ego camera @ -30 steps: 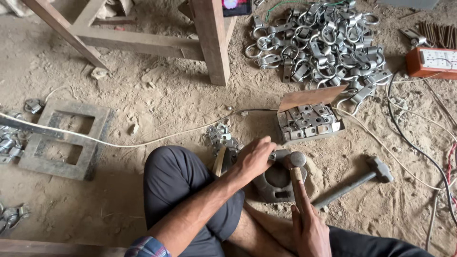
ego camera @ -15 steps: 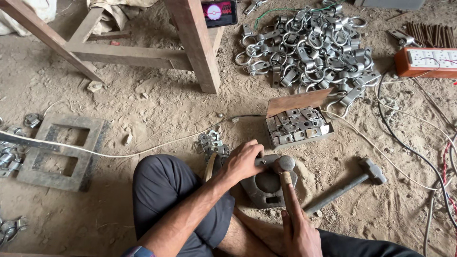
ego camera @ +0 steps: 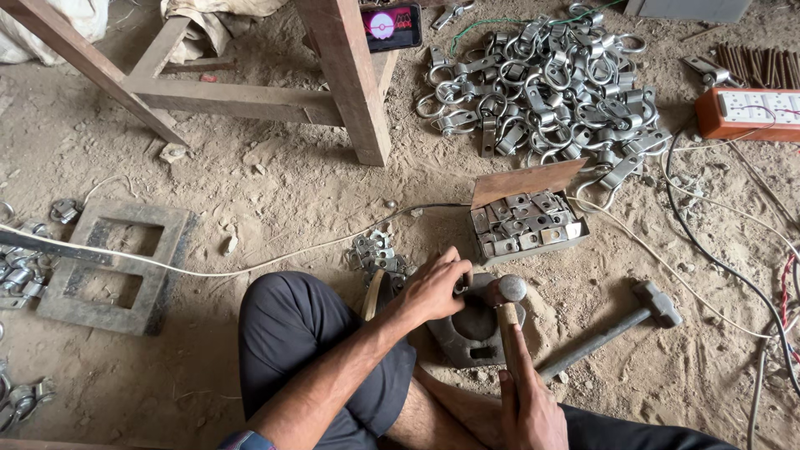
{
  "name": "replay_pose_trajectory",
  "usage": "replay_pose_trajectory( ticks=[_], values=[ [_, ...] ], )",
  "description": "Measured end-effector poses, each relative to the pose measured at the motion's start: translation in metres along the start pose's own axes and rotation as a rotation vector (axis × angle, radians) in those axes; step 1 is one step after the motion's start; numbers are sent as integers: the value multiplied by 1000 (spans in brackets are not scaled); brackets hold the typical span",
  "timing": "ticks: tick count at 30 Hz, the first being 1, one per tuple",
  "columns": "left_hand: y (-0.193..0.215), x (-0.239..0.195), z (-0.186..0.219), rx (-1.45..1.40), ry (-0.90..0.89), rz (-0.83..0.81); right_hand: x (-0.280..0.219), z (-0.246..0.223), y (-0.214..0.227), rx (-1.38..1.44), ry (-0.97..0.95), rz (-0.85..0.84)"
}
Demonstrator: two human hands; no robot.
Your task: The person assembles small metal components by positioning them on a hexagonal metal block and using a hammer to secure or shape them by hand.
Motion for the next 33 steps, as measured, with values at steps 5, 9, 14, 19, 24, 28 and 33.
replay_pose_trajectory(
  ticks=[5,9,14,19,24,28,33],
  values=[
    [-5,-2,-12,-196,207,-20,-2,-4,1,-7,-16,0],
    [-6,-1,-11,-68,71,13,-3,-7,5,38,47,34],
    [11,-5,7,-24,16,49,-4,-8,7,81,57,35],
    [21,-6,14,-50,29,79,-5,-13,9,59,-6,31],
    [38,-6,19,-86,9,68,-10,-23,17,110,81,129],
    [56,1,5,-94,39,217,-13,-17,19,103,66,167],
    [73,-2,-16,24,89,375,-17,-35,30,163,151,206]
  ],
)
Point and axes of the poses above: each hand's wrist, its own x-axis towards the middle knuckle, its own y-axis out of the back of the hand, z = x × y, the point moved 4 cm from there along x, towards the middle knuckle, and after that the axes turned 4 degrees about z, right-handed, at the moved point
